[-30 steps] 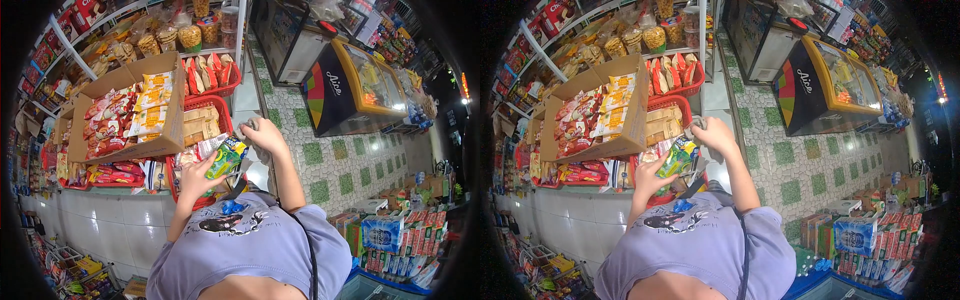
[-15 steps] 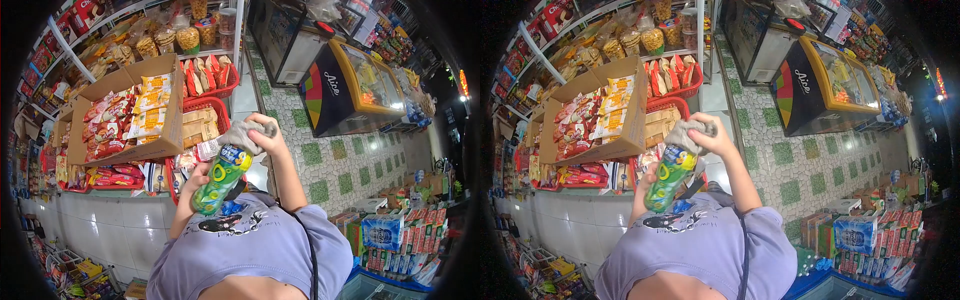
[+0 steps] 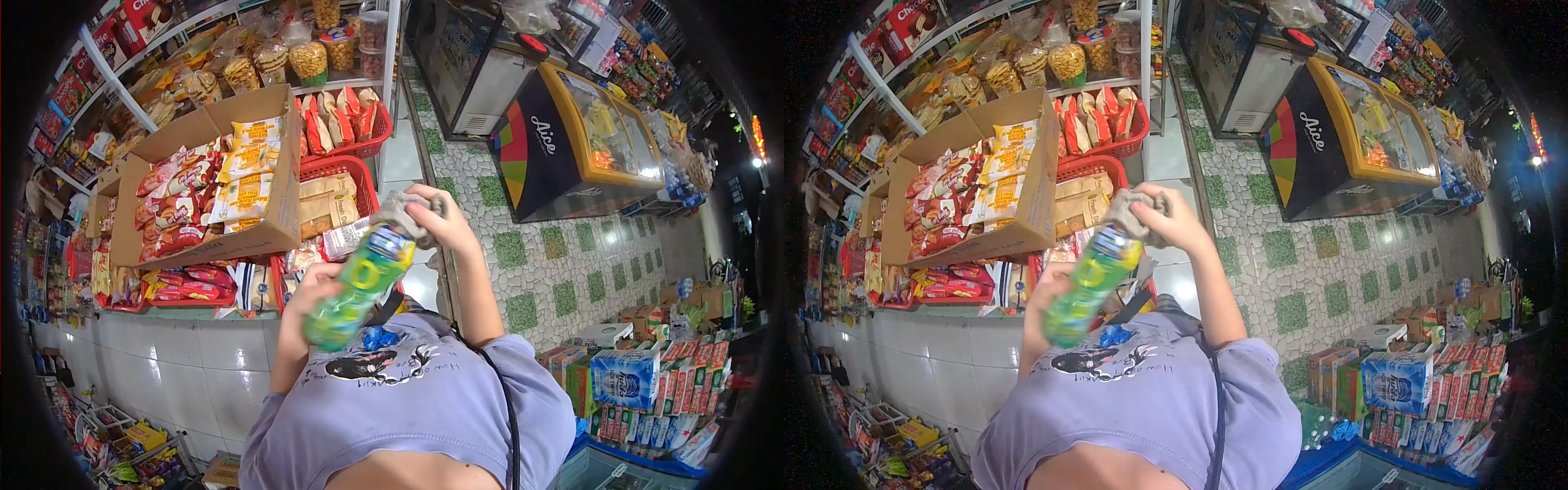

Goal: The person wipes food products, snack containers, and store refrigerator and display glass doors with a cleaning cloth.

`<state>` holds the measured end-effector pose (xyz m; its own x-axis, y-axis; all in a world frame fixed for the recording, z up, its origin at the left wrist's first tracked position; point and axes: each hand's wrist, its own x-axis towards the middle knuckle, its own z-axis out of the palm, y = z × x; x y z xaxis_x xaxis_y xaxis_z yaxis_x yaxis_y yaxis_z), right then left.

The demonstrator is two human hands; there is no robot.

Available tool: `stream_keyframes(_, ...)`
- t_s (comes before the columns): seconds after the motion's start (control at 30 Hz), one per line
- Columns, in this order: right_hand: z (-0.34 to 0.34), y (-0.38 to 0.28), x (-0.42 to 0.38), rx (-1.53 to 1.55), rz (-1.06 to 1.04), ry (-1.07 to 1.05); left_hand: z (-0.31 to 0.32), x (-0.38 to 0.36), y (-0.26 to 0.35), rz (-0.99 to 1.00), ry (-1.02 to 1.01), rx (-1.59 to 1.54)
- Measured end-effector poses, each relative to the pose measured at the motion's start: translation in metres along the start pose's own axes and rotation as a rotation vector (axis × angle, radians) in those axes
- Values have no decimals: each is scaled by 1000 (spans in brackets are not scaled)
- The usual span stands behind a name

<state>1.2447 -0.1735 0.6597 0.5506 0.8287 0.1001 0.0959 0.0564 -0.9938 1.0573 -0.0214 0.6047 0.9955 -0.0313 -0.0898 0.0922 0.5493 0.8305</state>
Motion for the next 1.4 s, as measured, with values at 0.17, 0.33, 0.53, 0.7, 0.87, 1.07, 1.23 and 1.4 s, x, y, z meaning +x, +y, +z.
stream_keyframes(0.17, 18, -14, 4, 109, -323, 28, -4, -11, -33, -28, -315, -640)
stream_keyframes(0.33, 7, 16, 11, -47, 9, 75, -25, 1, -34, 314, 437, 663)
stream_keyframes(0.53, 20, 33, 7, 163, 24, 88, 52, 1, 27, 147, 393, 207)
stream_keyframes(0.7, 18, 20, 9, -34, -244, 17, 31, 0, -1, -263, -235, -657)
stream_keyframes(0.87, 15, 14, 11, -230, -148, 34, 15, 12, 10, -218, -112, -246)
stream_keyframes(1.07, 24, 25, 13, -647, 192, 276, 8, 28, 12, 98, 260, 1425)
stream_keyframes(1.23, 21, 33, 14, -620, 113, 311, 17, 28, -1, 158, 369, 1520)
stream_keyframes(1.4, 13, 19, 4, -216, -80, 157, 16, 16, 1, -205, -181, -92)
